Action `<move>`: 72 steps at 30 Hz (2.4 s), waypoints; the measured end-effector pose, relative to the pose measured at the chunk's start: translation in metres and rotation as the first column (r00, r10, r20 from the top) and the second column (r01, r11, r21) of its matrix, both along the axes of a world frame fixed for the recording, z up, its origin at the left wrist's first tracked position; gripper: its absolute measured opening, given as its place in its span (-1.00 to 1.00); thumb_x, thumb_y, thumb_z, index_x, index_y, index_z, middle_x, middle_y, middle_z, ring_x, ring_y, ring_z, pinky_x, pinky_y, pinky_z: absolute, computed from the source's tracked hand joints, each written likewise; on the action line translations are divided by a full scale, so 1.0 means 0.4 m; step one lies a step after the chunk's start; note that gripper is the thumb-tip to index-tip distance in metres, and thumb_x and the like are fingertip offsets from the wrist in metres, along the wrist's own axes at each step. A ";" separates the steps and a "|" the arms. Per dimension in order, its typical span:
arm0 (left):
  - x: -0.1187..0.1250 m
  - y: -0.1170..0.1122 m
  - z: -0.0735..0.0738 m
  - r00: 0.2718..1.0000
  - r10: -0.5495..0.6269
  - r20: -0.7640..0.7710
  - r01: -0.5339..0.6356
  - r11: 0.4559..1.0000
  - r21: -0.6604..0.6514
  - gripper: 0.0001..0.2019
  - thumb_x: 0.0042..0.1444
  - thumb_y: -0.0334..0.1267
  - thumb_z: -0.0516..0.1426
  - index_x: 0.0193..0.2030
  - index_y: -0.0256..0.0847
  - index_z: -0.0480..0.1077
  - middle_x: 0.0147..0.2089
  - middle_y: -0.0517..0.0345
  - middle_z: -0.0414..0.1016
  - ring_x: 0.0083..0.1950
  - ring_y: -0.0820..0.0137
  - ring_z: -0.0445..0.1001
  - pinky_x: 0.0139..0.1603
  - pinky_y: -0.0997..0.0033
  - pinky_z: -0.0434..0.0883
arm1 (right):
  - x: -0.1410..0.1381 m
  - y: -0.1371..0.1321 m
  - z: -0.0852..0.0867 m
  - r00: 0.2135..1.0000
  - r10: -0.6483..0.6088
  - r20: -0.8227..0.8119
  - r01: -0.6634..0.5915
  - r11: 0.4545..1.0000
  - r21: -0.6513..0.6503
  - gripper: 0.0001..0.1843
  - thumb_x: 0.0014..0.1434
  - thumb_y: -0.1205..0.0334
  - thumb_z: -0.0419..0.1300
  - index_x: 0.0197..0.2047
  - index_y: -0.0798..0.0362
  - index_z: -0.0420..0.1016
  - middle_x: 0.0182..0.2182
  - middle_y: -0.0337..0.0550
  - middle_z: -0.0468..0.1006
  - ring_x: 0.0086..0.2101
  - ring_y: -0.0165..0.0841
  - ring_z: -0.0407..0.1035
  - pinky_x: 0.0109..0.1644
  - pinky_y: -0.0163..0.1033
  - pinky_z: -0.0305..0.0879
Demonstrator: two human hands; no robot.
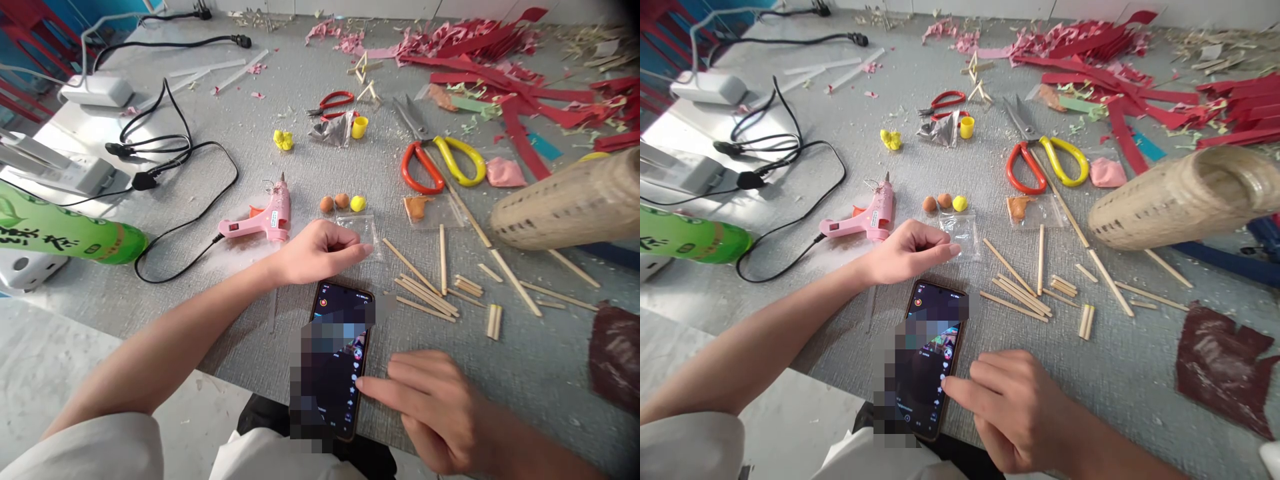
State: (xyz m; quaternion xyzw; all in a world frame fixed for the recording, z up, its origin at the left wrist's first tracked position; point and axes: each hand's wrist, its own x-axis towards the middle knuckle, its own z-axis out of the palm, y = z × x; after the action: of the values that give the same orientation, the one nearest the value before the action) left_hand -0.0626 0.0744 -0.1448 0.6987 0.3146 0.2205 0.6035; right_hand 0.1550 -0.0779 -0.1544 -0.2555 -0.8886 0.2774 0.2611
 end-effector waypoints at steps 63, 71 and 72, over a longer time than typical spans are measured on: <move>0.001 -0.001 0.001 0.999 0.007 -0.035 -0.007 1.000 0.019 -0.52 0.32 -0.12 0.07 -0.57 -0.19 -0.02 -0.54 0.36 -0.10 -0.49 0.61 -0.11 -0.49 0.47 -0.08 | 0.003 -0.001 0.002 0.999 -0.024 0.041 0.024 1.000 0.000 -0.62 0.24 0.45 -0.09 0.01 0.08 0.44 -0.53 -0.29 0.32 -0.53 -0.38 0.19 -0.46 -0.22 0.03; -0.001 -0.001 0.004 1.000 0.000 -0.024 0.000 1.000 0.001 -0.52 0.32 -0.13 0.07 -0.57 -0.19 -0.02 -0.55 0.37 -0.10 -0.50 0.61 -0.12 -0.49 0.47 -0.08 | 0.000 0.000 0.001 0.999 -0.018 0.035 0.018 1.000 0.004 -0.59 0.24 0.47 -0.09 0.06 0.11 0.43 -0.53 -0.29 0.33 -0.53 -0.38 0.20 -0.45 -0.23 0.04; -0.001 -0.001 0.003 1.000 0.000 -0.024 0.000 1.000 0.003 -0.52 0.32 -0.12 0.07 -0.57 -0.19 -0.02 -0.55 0.37 -0.10 -0.49 0.61 -0.12 -0.49 0.47 -0.08 | 0.000 -0.001 0.002 0.999 -0.020 0.030 0.019 1.000 0.007 -0.59 0.23 0.47 -0.10 0.05 0.11 0.42 -0.53 -0.29 0.32 -0.53 -0.39 0.19 -0.45 -0.23 0.03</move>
State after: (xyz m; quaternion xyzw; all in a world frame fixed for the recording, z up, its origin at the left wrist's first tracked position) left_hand -0.0629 0.0740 -0.1435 0.7021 0.3217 0.2127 0.5986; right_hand 0.1550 -0.0782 -0.1536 -0.2675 -0.8908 0.2679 0.2513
